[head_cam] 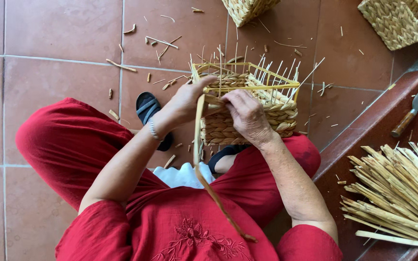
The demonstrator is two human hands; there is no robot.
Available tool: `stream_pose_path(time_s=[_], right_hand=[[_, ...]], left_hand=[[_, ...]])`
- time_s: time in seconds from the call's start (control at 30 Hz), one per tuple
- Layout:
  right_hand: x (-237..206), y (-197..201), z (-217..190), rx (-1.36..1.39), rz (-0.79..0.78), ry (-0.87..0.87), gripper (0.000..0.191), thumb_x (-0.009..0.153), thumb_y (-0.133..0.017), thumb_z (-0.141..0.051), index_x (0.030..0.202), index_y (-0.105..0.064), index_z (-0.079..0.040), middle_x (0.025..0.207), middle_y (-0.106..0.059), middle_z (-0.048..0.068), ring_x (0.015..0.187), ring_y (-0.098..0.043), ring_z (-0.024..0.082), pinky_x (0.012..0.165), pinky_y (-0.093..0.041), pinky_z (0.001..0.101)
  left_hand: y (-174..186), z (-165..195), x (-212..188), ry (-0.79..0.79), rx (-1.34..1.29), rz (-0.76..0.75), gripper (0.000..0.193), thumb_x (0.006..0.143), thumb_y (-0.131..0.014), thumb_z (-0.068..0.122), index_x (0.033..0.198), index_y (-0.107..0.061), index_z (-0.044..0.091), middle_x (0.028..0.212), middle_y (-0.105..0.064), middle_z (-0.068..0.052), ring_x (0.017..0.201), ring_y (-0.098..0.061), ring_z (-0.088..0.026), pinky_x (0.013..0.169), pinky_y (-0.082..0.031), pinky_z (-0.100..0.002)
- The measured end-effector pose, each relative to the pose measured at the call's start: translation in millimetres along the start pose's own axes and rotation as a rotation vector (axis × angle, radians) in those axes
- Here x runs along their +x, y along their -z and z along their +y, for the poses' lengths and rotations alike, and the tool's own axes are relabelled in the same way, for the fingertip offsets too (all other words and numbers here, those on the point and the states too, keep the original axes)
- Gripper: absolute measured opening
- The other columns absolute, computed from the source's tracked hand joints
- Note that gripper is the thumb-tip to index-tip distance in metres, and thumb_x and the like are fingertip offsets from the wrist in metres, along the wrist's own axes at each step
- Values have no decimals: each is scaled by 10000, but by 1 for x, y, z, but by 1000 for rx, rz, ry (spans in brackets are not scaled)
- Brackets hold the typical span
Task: The person sits on the floor weaving a water hyacinth basket. They use scissors to trim protruding sticks from the woven body, then weave flat strands over and under the upright sticks around the rim, pulling each strand tight by hand and trimming excess ends with scissors.
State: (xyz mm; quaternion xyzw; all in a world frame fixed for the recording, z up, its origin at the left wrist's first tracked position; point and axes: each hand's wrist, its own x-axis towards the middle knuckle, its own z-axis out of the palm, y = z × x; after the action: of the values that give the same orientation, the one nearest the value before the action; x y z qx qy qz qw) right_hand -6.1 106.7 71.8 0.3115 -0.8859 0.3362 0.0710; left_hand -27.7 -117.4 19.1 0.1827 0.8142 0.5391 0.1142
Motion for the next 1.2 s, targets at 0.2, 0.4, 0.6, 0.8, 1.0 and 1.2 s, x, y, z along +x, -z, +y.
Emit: stream_pose_path(time_s=[0.2,0.4,0.6,0.8,1.0,1.2], right_hand=[[-3,0,8,45,36,-97,199,923,-709,47,1091,-648,-40,967,-682,128,906,-704,304,775,-571,393],[1,-12,9,102,131,-172,163,924,-745,19,1040,-647,-41,921,-703,98,840,-717,252,730,-579,375],[11,-9,2,-72,40,60,169,863,-740,53,983,-666,-39,962,-673,123,932,-672,306,826,-554,414],[10,-3,-3,38,4,-44,205,842,-802,-51,1004,-684,-6,919,-674,133,874,-667,304,778,-543,411],[10,-24,8,-16,187,-107,98,912,-786,-64,921,-692,-37,849,-706,99,786,-686,292,714,-540,405],[4,-35,20,-163,259,-57,179,892,-838,-80,958,-672,-92,810,-700,73,759,-674,247,679,-531,387]], left_hand=[[-31,-1,7,-11,83,197,238,959,-788,196,1156,-684,111,823,-723,-141,764,-720,-280,701,-559,-387],[-48,14,-42,-114,-53,346,252,931,-676,57,1173,-715,116,971,-741,-119,898,-768,-287,793,-601,-378],[-25,31,-37,-391,231,325,366,903,-749,46,1259,-671,80,1168,-691,-123,1112,-672,-316,971,-553,-427],[18,16,-39,-263,497,415,386,834,-770,174,1181,-639,65,1019,-691,-144,926,-670,-364,792,-535,-471],[22,-15,-50,110,62,125,194,938,-757,247,937,-742,53,746,-681,-107,644,-644,-196,597,-524,-354],[20,-38,-38,328,-108,-3,199,944,-761,258,956,-795,63,705,-658,-92,627,-512,-84,578,-455,-325]])
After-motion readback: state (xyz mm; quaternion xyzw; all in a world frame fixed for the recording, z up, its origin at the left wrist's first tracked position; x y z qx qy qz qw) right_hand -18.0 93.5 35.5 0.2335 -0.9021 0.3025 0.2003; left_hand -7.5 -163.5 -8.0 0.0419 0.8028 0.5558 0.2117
